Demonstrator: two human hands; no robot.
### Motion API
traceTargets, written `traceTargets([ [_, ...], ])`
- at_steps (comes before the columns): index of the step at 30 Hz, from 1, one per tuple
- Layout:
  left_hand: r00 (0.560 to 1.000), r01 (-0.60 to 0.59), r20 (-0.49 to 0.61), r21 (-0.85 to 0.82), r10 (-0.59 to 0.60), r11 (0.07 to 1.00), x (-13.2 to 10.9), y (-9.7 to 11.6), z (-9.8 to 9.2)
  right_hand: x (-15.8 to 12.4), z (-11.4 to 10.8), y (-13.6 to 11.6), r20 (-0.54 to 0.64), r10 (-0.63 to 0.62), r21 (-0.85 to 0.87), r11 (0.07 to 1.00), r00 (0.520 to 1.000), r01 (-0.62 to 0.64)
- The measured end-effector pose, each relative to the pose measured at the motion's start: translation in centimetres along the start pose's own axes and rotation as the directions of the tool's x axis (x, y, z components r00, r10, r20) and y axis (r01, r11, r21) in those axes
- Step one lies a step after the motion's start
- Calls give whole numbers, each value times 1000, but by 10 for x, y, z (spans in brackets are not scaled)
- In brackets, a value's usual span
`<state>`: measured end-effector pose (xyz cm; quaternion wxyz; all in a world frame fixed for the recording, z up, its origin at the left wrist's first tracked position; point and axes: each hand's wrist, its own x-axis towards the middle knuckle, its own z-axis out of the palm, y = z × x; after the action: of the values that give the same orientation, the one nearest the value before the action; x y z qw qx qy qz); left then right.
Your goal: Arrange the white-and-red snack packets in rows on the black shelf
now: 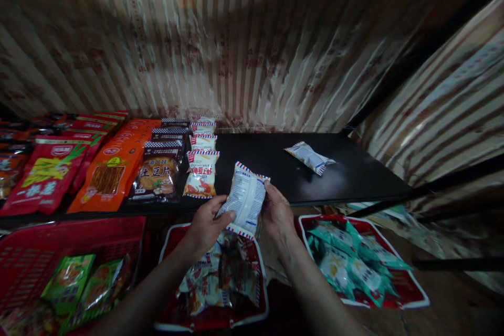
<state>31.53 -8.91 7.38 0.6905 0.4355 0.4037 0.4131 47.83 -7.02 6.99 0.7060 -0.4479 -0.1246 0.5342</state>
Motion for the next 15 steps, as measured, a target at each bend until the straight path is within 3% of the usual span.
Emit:
traceTargets([
  [5, 997, 12, -73, 24, -10, 1000, 0, 5, 2, 0, 0, -1, 6, 16, -9, 1000, 1000, -16],
  [15, 996, 7, -86, 9, -6, 1000, -1, 6, 1, 1, -1, 0, 46, -2, -59, 998, 999, 5],
])
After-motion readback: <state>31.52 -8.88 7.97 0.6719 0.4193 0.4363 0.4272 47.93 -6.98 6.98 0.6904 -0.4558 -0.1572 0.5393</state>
